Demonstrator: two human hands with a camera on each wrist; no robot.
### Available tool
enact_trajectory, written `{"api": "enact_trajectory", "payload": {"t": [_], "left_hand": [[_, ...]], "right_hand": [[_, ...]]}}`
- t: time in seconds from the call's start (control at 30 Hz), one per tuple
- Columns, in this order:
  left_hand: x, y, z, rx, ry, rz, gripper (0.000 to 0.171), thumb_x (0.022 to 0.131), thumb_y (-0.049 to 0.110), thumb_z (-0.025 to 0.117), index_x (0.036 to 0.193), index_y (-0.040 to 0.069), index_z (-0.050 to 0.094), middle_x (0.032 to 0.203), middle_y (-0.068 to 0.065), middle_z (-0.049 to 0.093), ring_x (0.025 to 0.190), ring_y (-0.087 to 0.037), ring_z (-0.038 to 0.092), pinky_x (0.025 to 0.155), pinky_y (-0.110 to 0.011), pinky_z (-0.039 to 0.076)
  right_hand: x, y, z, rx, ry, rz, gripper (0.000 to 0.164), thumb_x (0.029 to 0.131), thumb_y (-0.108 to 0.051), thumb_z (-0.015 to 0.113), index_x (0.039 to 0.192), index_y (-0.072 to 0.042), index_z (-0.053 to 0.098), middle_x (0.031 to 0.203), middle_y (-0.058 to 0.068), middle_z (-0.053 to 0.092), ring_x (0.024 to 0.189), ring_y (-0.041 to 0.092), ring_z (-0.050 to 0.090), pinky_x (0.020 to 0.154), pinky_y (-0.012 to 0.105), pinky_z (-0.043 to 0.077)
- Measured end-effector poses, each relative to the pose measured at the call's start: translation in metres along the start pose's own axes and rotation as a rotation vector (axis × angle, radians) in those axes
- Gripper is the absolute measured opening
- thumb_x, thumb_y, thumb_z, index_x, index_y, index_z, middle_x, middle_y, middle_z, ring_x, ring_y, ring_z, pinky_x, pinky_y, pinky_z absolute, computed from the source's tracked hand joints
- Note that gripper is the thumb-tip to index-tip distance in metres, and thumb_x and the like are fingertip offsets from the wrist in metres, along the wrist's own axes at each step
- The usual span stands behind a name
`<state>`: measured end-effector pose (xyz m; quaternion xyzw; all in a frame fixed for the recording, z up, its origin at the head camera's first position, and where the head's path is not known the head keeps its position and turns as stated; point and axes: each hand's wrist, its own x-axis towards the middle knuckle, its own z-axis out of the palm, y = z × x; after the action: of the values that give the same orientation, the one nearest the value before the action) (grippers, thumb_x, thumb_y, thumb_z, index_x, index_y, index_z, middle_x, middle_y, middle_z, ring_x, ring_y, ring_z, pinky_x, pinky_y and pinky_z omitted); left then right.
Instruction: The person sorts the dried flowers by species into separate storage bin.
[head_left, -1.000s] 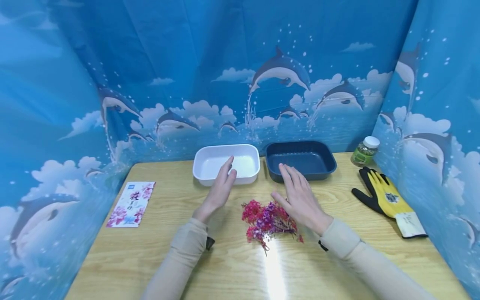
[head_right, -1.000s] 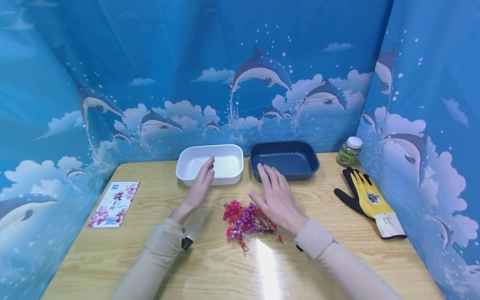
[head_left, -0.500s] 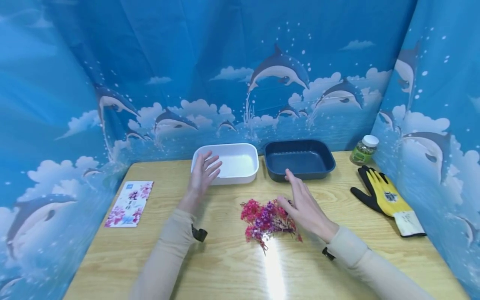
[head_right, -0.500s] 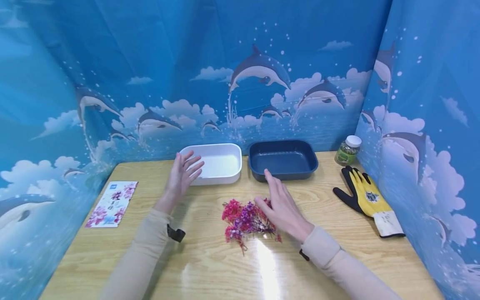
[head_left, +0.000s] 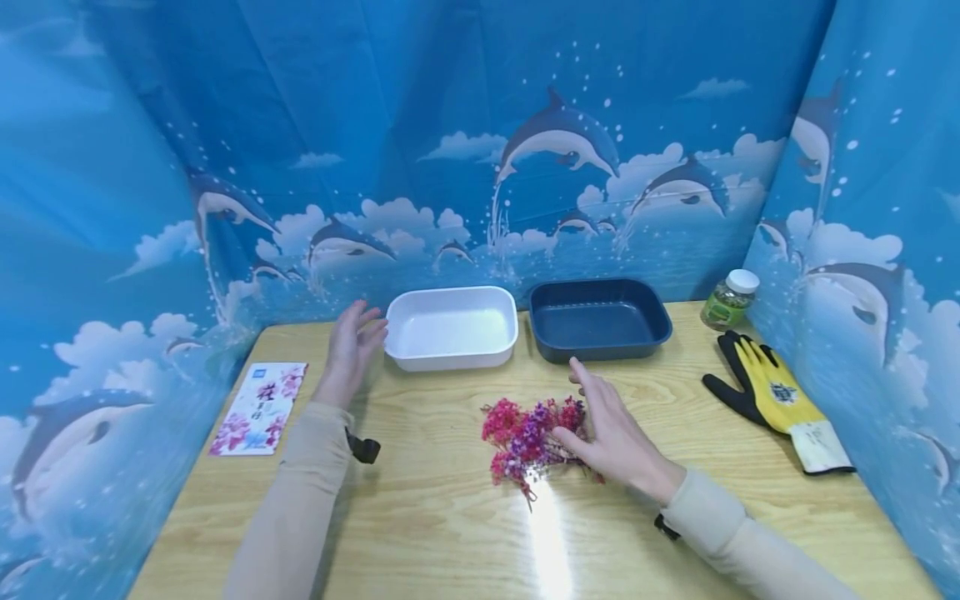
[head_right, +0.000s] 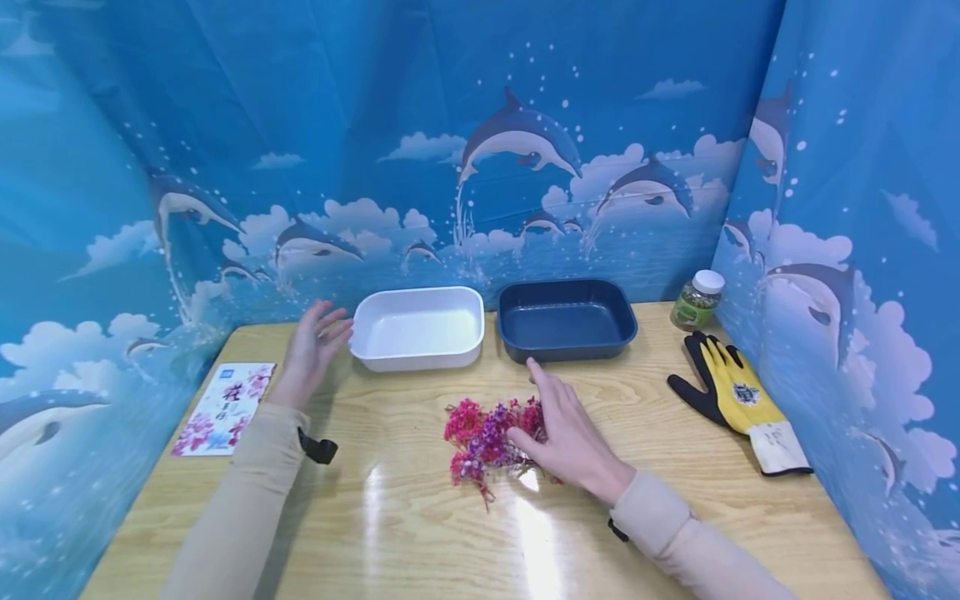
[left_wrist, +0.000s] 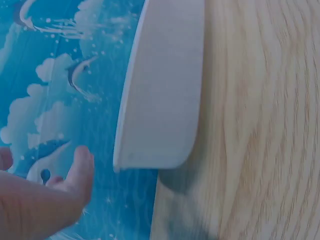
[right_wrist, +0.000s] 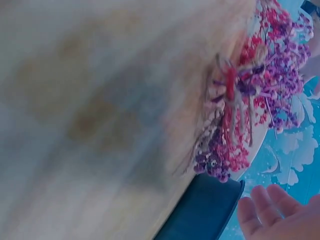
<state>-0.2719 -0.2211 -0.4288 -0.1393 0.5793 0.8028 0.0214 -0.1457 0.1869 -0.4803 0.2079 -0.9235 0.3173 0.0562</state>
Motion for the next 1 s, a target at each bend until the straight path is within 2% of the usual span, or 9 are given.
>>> {"api": "enact_trajectory", "payload": {"t": [0.1,0.17,0.23,0.3,0.37,0.43,0.67,0.83,1.0], "left_hand": [[0.005,-0.001,-0.004,0.126,0.060,-0.010,0.071,0.111,0.030,0.046,0.169,0.010,0.010,0.173,-0.019,0.029,0.159,-0.033,0.036,0.132,-0.036,0.037],[0.009,-0.004,-0.006,0.193,0.073,-0.034,0.074,0.109,0.025,0.047,0.169,0.008,0.008,0.173,-0.018,0.030,0.159,-0.032,0.036,0.133,-0.039,0.035],[0.014,-0.007,-0.008,0.236,0.068,-0.065,0.076,0.108,0.022,0.048,0.169,0.005,0.007,0.173,-0.020,0.030,0.158,-0.033,0.036,0.134,-0.041,0.033],[0.018,-0.012,-0.010,0.289,0.049,-0.098,0.077,0.107,0.020,0.048,0.169,0.003,0.005,0.172,-0.021,0.030,0.157,-0.034,0.038,0.133,-0.043,0.034],[0.021,-0.016,-0.013,0.337,0.022,-0.125,0.077,0.108,0.020,0.048,0.168,0.002,0.005,0.172,-0.023,0.029,0.157,-0.035,0.038,0.133,-0.044,0.035],[0.022,-0.020,-0.015,0.368,-0.011,-0.135,0.075,0.109,0.019,0.047,0.168,0.000,0.006,0.172,-0.025,0.028,0.157,-0.037,0.037,0.133,-0.045,0.034],[0.018,-0.024,-0.016,0.427,-0.105,-0.093,0.061,0.109,0.010,0.046,0.165,0.000,0.026,0.170,-0.025,0.032,0.156,-0.040,0.038,0.132,-0.048,0.035],[0.013,-0.020,-0.011,0.425,-0.124,-0.104,0.062,0.107,0.003,0.045,0.165,-0.003,0.024,0.170,-0.028,0.031,0.154,-0.044,0.038,0.130,-0.053,0.037],[0.015,-0.023,-0.010,0.430,-0.116,-0.108,0.063,0.106,-0.001,0.044,0.165,-0.003,0.022,0.168,-0.030,0.032,0.153,-0.045,0.039,0.129,-0.053,0.039]], "right_hand": [[-0.003,-0.002,0.003,-0.043,-0.004,-0.026,0.103,0.091,-0.046,0.079,0.168,-0.012,0.019,0.158,0.017,0.049,0.139,0.035,0.050,0.116,0.062,0.048],[-0.005,-0.003,0.004,-0.079,-0.012,-0.038,0.100,0.088,-0.046,0.081,0.164,-0.009,0.029,0.153,0.016,0.054,0.133,0.032,0.054,0.114,0.059,0.050],[-0.006,-0.005,0.005,-0.117,-0.025,-0.050,0.094,0.084,-0.045,0.084,0.157,-0.006,0.039,0.143,0.013,0.061,0.127,0.028,0.058,0.110,0.055,0.053],[-0.007,-0.006,0.006,-0.149,-0.045,-0.065,0.085,0.082,-0.045,0.087,0.147,-0.005,0.048,0.128,0.009,0.065,0.112,0.021,0.062,0.100,0.047,0.058],[-0.008,-0.006,0.007,-0.175,-0.069,-0.075,0.078,0.079,-0.046,0.089,0.136,-0.008,0.053,0.114,0.003,0.066,0.099,0.014,0.060,0.089,0.038,0.058],[-0.010,-0.006,0.008,-0.200,-0.085,-0.087,0.074,0.077,-0.047,0.090,0.130,-0.009,0.054,0.108,0.001,0.065,0.093,0.012,0.060,0.084,0.034,0.058],[-0.012,-0.007,0.013,-0.187,-0.104,-0.123,0.091,0.076,-0.039,0.094,0.147,-0.008,0.046,0.131,0.014,0.071,0.113,0.028,0.071,0.097,0.049,0.063],[-0.012,-0.009,0.017,-0.219,-0.104,-0.134,0.090,0.076,-0.029,0.095,0.148,-0.007,0.046,0.126,0.013,0.073,0.102,0.024,0.071,0.086,0.043,0.065],[-0.012,-0.010,0.020,-0.225,-0.121,-0.163,0.093,0.077,-0.021,0.093,0.153,-0.006,0.042,0.125,0.013,0.074,0.100,0.025,0.072,0.084,0.043,0.065]]}}
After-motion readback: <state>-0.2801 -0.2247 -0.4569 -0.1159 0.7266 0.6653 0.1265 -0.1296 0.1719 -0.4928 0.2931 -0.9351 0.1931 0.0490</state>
